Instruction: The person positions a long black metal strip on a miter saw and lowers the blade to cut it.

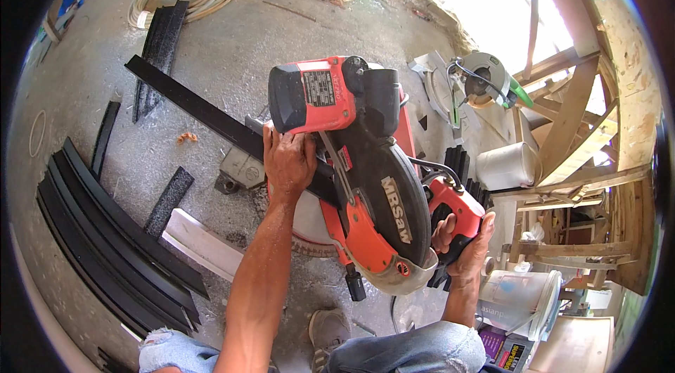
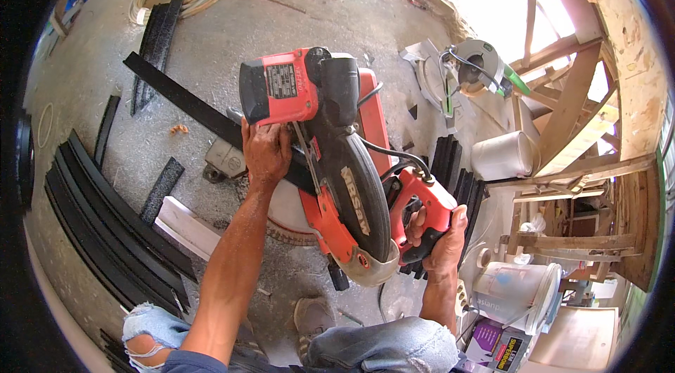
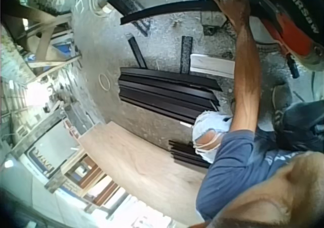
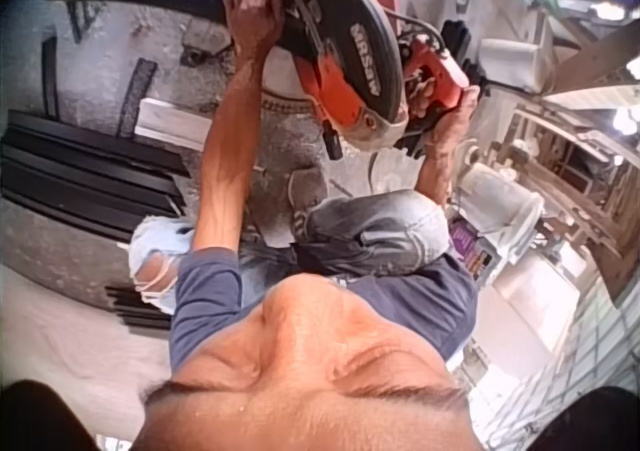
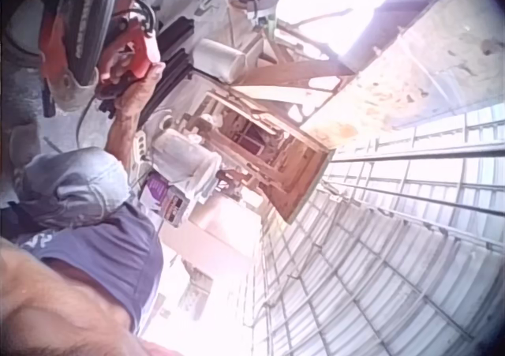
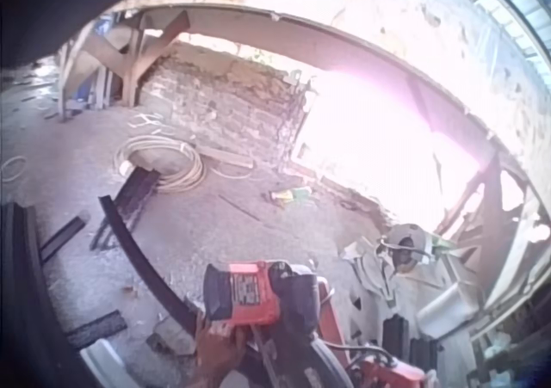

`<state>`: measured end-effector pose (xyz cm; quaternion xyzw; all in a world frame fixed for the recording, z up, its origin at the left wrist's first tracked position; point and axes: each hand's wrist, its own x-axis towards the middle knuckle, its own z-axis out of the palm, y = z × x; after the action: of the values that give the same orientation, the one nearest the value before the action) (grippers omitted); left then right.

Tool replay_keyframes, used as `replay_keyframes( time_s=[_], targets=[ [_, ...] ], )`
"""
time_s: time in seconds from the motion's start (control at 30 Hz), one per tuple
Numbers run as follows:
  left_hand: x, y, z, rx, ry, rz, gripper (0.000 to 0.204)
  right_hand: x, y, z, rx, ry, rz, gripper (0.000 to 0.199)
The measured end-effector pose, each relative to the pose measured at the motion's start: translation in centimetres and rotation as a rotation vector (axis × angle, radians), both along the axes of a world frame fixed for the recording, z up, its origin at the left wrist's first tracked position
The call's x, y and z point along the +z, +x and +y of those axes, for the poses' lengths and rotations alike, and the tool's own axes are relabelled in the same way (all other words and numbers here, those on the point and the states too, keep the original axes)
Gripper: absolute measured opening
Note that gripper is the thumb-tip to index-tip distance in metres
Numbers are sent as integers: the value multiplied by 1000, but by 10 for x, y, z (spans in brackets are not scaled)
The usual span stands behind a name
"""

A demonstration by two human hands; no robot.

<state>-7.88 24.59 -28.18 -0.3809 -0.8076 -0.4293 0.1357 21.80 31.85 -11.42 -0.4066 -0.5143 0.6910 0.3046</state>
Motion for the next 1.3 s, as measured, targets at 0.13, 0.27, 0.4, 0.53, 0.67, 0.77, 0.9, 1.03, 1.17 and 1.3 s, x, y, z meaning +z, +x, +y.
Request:
replay_keyframes(
  time_s=[0.13,0.27,0.4,0.53,0.67,0.77,0.9,1.03,1.17,1.3],
  targets=[
    [-4,0,-1,-13,-82,-7,25,-6,2,-3,-40,10,-33,85],
    [1,0,2,-5,52,19,24,-3,-1,-3,-47,19,-45,85],
    [0,0,2,10,53,25,24,-4,0,-2,-51,-5,-32,85],
    [0,1,2,8,43,16,24,-3,-1,0,-40,7,-29,86],
    [4,1,2,-2,101,13,24,-6,3,1,-25,18,-29,87],
    [0,1,3,2,-3,-24,25,-8,0,-6,-194,-43,-49,87],
    [-3,0,4,8,52,-4,26,-10,4,-1,-95,-10,-42,87],
    [-5,1,3,13,9,-1,26,-9,4,0,-78,-12,-39,87],
    [0,1,1,-11,9,-19,27,-10,4,-1,-70,-1,-40,87],
    [7,1,4,-3,80,2,26,-17,8,-3,-76,-11,-15,87]
  ],
)
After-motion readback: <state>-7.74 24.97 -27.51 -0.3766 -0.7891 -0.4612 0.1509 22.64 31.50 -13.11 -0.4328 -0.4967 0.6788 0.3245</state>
